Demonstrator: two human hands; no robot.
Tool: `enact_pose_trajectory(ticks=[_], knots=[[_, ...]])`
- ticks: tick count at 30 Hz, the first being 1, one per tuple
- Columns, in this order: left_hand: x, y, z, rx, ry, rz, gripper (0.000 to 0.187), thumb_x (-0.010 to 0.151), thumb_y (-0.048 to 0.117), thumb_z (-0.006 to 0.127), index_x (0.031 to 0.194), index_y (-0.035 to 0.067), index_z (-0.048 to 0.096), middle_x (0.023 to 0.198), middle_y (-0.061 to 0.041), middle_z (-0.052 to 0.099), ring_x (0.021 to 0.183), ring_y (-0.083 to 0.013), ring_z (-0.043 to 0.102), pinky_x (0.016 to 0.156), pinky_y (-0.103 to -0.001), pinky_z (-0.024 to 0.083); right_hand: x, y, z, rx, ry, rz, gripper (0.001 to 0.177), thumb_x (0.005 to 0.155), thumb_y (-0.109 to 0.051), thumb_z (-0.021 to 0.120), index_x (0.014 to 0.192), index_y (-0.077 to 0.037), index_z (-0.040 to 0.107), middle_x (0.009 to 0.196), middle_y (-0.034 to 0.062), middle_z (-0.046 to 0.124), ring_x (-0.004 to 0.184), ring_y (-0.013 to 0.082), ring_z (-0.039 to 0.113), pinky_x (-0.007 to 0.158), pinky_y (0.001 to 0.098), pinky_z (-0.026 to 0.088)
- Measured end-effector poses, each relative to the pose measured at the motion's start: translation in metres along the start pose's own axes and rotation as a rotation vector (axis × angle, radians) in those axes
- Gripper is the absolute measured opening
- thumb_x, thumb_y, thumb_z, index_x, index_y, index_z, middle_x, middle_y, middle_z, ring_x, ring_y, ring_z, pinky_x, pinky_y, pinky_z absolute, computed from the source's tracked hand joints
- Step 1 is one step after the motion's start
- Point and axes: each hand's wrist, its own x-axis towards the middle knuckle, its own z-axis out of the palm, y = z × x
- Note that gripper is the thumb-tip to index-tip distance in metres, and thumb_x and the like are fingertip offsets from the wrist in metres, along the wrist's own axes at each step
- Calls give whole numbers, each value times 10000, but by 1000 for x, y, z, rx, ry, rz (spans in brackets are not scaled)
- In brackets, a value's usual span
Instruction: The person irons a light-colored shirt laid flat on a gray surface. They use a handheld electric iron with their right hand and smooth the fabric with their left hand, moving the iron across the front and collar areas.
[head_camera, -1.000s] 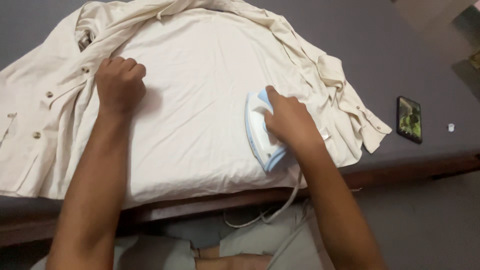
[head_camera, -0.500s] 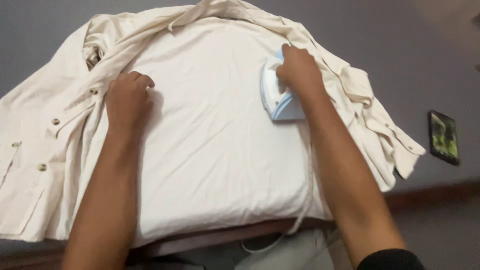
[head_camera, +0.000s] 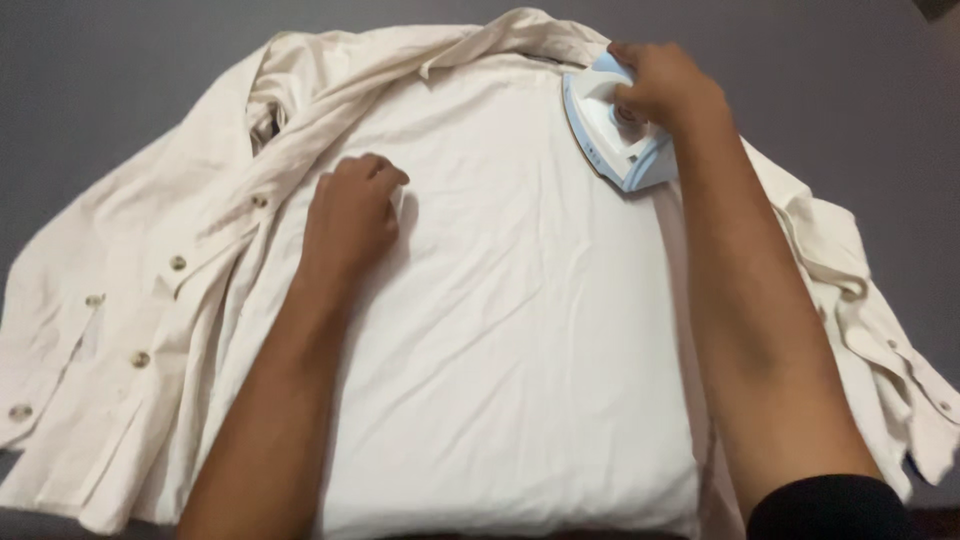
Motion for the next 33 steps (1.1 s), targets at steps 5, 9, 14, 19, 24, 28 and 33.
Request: enact_pose_trajectory(ticks=[5, 9, 14, 19, 24, 28, 33], knots=[[-3, -12, 8, 109, 99, 81, 277, 864, 61, 617, 1098, 58, 765, 1225, -164, 711, 1228, -374, 607, 953, -497, 479, 42, 12, 21, 36, 65, -31, 654, 756, -148, 712, 1405, -103, 651, 1223, 217, 712, 1092, 401, 681, 951, 462, 523], [-4, -15, 9, 102, 81, 64, 259, 901, 104, 617, 1116, 33, 744, 1210, -186, 701, 1179, -378, 623, 926, -523, 484, 39, 13, 25, 96, 53, 53, 706, 719, -126, 734, 1416, -91, 627, 1242, 218, 696, 1118, 384, 683, 987, 435, 520], [-4, -9, 2, 49, -44, -29, 140, 924, 94, 616, 993, 22, 714, 1081, -169, 702, 1079, -366, 646, 881, -531, 491, 9, 1, 15, 36, 42, 144, 714, 711, -159, 779, 1405, -99, 619, 1269, 224, 664, 1168, 393, 635, 1000, 456, 485], [-12, -12, 8, 54, 212, 162, 151, 882, 50, 629, 1005, 34, 715, 1049, -155, 691, 1008, -362, 637, 870, -505, 495, -60, -22, -2, 40, -39, 196, 719, 728, -152, 740, 1431, -119, 596, 1278, 211, 675, 1163, 365, 661, 986, 451, 510], [-19, -12, 8, 192, 270, 242, 150, 858, 18, 649, 969, 77, 731, 974, -104, 683, 967, -325, 640, 879, -475, 497, -154, -66, -27, 69, -107, 258, 734, 702, -103, 721, 1426, -92, 602, 1243, 244, 702, 1121, 379, 690, 955, 455, 546], [-21, -12, 4, 256, 301, 285, 120, 817, 29, 671, 885, 108, 730, 886, -80, 666, 913, -301, 639, 853, -451, 489, -231, -89, -51, 187, -83, 341, 816, 690, -106, 683, 1490, -165, 530, 1210, 246, 697, 1043, 373, 713, 923, 440, 551], [-27, -17, -3, 303, 270, 273, 82, 808, 54, 682, 773, 125, 704, 798, -65, 664, 823, -277, 642, 823, -434, 472, -309, -112, -67, 181, -61, 361, 667, 849, -233, 652, 1497, -161, 510, 1180, 239, 711, 1034, 388, 710, 942, 453, 535]])
